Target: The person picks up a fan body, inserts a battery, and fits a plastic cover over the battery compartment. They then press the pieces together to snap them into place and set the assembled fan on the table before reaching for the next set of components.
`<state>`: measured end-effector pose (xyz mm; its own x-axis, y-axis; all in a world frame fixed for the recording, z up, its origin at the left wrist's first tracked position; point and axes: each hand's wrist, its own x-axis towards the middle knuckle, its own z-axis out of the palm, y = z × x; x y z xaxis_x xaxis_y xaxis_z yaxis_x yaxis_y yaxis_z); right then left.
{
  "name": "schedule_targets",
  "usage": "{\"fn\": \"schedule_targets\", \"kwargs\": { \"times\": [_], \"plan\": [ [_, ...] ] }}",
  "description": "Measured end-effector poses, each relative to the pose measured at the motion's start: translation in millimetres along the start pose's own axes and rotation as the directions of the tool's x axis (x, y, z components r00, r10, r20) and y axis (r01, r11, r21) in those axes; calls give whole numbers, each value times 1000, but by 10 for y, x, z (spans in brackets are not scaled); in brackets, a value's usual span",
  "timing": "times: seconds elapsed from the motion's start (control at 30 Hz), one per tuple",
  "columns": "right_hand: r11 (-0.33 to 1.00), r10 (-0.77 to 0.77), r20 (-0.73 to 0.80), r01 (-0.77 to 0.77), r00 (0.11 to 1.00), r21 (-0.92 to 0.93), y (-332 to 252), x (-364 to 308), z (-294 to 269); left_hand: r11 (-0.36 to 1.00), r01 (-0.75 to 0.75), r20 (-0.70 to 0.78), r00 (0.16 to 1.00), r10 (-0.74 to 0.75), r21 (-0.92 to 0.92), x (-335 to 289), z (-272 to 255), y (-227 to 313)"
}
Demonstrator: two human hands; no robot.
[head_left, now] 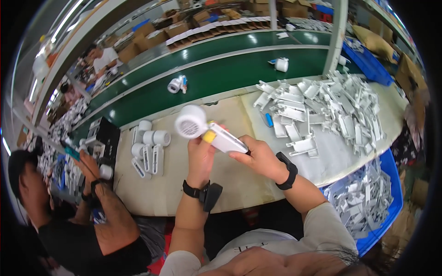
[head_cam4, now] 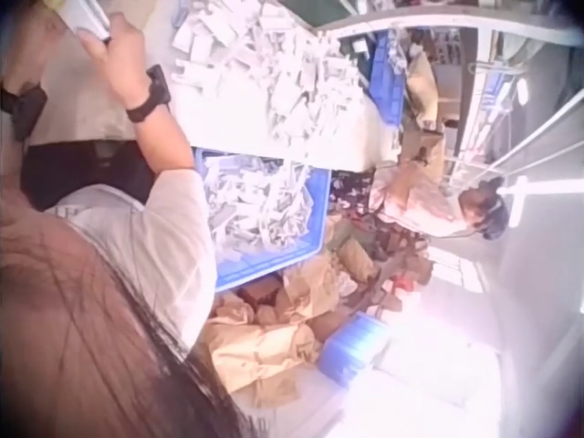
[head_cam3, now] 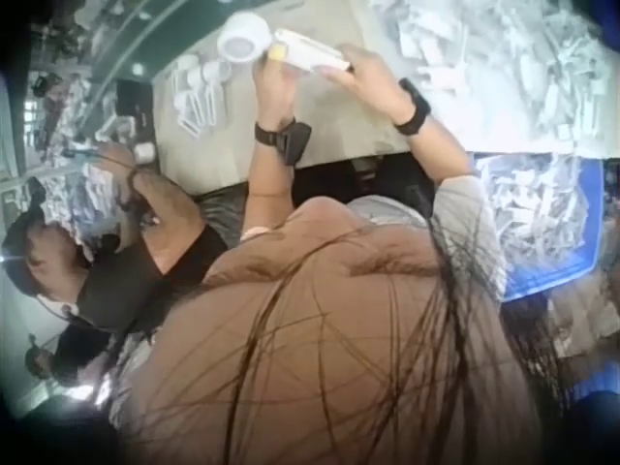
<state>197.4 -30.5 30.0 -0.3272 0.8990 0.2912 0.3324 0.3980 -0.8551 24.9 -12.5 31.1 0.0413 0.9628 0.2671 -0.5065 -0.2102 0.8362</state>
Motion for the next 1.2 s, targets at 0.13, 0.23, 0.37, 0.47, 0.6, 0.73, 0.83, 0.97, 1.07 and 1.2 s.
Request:
{"fn": "schedule_targets", "kwargs": {
  "times": [0.13,0.23,0.37,0.47,0.6,0.73,0.83,0.97,1.07,1.2],
  "plan": [
    [994,12,197,9,980,-105,94,-54,70,512,22,31,995,-95,858,77,-458,7],
    [972,-52,103,74,993,-221,69,-103,7,5,39,-39,999,20,999,-105,-659,191],
    [970,-156,159,121,975,210,-107,-144,-73,-298,127,-95,988,118,946,-285,-1248,298],
    [795,-535,235,390,811,465,-535,-166,-137,-521,38,24,993,112,853,-276,-1305,405],
    [476,-866,180,661,466,581,-997,-109,-64,-386,-239,298,949,102,891,165,-949,734],
    [130,-982,-20,740,190,660,-762,145,40,-306,-159,151,987,-51,939,1417,-908,544],
    [497,-567,236,99,789,862,-754,-210,-122,-451,-63,48,998,-45,890,2231,-1533,197],
    [641,-646,187,393,740,659,-438,89,-347,-715,-180,178,981,-79,676,2766,-2226,-98],
    [674,-555,213,284,804,681,-126,84,-393,-99,425,-396,891,221,900,2954,-2291,-506],
    [466,-471,113,139,875,874,75,119,-322,-286,439,-298,855,425,852,3095,-2790,-435]
  ]
}}
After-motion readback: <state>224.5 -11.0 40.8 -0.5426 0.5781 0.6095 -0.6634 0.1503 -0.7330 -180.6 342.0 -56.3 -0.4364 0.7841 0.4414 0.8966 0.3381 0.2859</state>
